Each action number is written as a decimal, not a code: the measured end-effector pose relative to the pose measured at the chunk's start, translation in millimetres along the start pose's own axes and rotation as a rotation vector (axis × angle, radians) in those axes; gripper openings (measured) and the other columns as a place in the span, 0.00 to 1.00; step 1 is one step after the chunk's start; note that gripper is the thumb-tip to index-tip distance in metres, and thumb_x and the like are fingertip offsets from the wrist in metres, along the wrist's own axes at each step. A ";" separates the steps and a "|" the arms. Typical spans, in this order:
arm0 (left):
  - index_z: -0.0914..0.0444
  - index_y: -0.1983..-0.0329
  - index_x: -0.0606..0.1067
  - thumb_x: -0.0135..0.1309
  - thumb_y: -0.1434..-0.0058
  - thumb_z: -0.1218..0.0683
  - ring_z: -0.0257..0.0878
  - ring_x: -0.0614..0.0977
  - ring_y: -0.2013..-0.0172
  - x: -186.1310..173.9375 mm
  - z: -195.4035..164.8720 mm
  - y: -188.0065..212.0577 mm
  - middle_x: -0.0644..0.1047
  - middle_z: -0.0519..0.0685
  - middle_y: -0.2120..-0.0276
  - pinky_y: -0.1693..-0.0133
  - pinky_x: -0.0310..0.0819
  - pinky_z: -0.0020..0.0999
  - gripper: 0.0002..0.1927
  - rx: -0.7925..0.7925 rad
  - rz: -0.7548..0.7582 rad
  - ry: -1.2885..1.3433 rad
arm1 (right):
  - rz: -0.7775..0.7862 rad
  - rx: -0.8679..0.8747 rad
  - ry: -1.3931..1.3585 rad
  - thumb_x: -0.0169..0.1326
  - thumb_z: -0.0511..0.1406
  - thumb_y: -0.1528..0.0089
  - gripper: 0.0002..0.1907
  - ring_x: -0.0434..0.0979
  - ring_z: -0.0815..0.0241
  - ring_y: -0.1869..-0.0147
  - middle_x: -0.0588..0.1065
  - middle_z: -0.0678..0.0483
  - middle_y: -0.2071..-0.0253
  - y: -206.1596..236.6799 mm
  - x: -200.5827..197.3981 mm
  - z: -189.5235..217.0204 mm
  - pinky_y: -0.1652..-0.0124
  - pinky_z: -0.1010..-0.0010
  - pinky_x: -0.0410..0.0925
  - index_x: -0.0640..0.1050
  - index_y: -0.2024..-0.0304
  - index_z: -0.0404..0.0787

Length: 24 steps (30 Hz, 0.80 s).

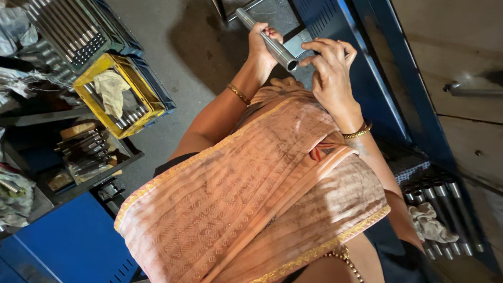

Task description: The person repeatedly removes cylindrical metal rods from a machine, wipes them with a cloth, inspects them, and places them into a tray. The person also wipes the machine surface between cycles.

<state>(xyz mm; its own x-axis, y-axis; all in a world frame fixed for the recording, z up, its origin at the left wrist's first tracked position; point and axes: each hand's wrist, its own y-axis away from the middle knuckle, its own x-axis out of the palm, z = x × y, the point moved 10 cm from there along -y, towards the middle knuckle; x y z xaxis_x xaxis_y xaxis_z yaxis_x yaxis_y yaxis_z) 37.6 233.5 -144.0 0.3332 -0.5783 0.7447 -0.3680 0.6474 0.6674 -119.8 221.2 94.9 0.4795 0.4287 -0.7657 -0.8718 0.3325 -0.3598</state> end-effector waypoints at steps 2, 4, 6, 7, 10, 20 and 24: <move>0.59 0.80 0.62 0.50 0.46 0.59 0.34 0.67 0.83 -0.7 -7.5 1.8 0.65 0.45 0.83 0.78 0.66 0.26 0.11 0.064 -0.005 -0.012 | 0.009 -0.016 -0.006 0.51 0.17 0.46 0.19 0.68 0.50 0.29 0.75 0.54 0.39 0.2 1.6 1.7 0.32 0.50 0.51 0.80 0.60 0.40; 0.59 0.80 0.63 0.49 0.45 0.59 0.34 0.66 0.83 -4.2 -11.8 2.3 0.64 0.45 0.83 0.78 0.67 0.27 0.11 0.101 -0.024 -0.012 | 0.036 -0.029 0.009 0.53 0.18 0.45 0.19 0.66 0.49 0.28 0.74 0.55 0.37 -0.1 5.9 3.4 0.32 0.48 0.50 0.81 0.58 0.42; 0.59 0.80 0.62 0.49 0.45 0.59 0.35 0.66 0.83 -9.0 -14.9 1.6 0.64 0.45 0.84 0.78 0.67 0.27 0.11 0.115 -0.052 0.003 | 0.081 -0.045 0.047 0.56 0.20 0.44 0.20 0.62 0.48 0.26 0.73 0.56 0.34 -1.9 12.7 5.4 0.32 0.46 0.48 0.84 0.55 0.44; 0.59 0.81 0.62 0.49 0.45 0.59 0.34 0.66 0.83 -9.4 -15.8 1.0 0.64 0.44 0.84 0.78 0.67 0.27 0.11 0.115 -0.046 0.012 | 0.141 -0.046 0.079 0.57 0.21 0.47 0.21 0.60 0.46 0.25 0.70 0.52 0.32 -2.9 20.5 5.6 0.32 0.44 0.47 0.83 0.54 0.43; 0.58 0.81 0.62 0.49 0.45 0.60 0.34 0.66 0.83 -9.2 -18.2 0.4 0.64 0.44 0.84 0.78 0.66 0.27 0.11 0.113 -0.038 0.044 | 0.283 -0.060 0.155 0.59 0.24 0.52 0.23 0.54 0.40 0.23 0.63 0.46 0.26 -6.6 38.9 5.4 0.33 0.40 0.45 0.83 0.54 0.39; 0.57 0.83 0.62 0.49 0.45 0.58 0.36 0.64 0.84 10.5 -45.0 7.9 0.63 0.44 0.85 0.80 0.64 0.28 0.13 0.184 0.014 0.065 | 0.366 -0.114 0.219 0.58 0.26 0.49 0.17 0.55 0.40 0.23 0.62 0.45 0.25 -25.7 63.9 1.2 0.32 0.40 0.45 0.80 0.56 0.35; 0.58 0.86 0.61 0.50 0.46 0.55 0.37 0.65 0.85 41.9 -70.1 5.0 0.63 0.45 0.86 0.81 0.63 0.31 0.15 0.223 0.078 0.047 | 0.343 -0.113 0.171 0.56 0.24 0.48 0.26 0.57 0.41 0.24 0.64 0.45 0.29 -51.5 56.7 7.5 0.32 0.41 0.45 0.77 0.46 0.34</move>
<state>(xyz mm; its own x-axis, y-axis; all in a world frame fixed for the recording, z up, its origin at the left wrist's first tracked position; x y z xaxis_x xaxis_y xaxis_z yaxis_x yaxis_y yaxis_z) 110.6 247.3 -109.7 0.3345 -0.5037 0.7965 -0.5748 0.5607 0.5960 -47.0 234.7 73.9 0.1433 0.3495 -0.9259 -0.9885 0.0957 -0.1169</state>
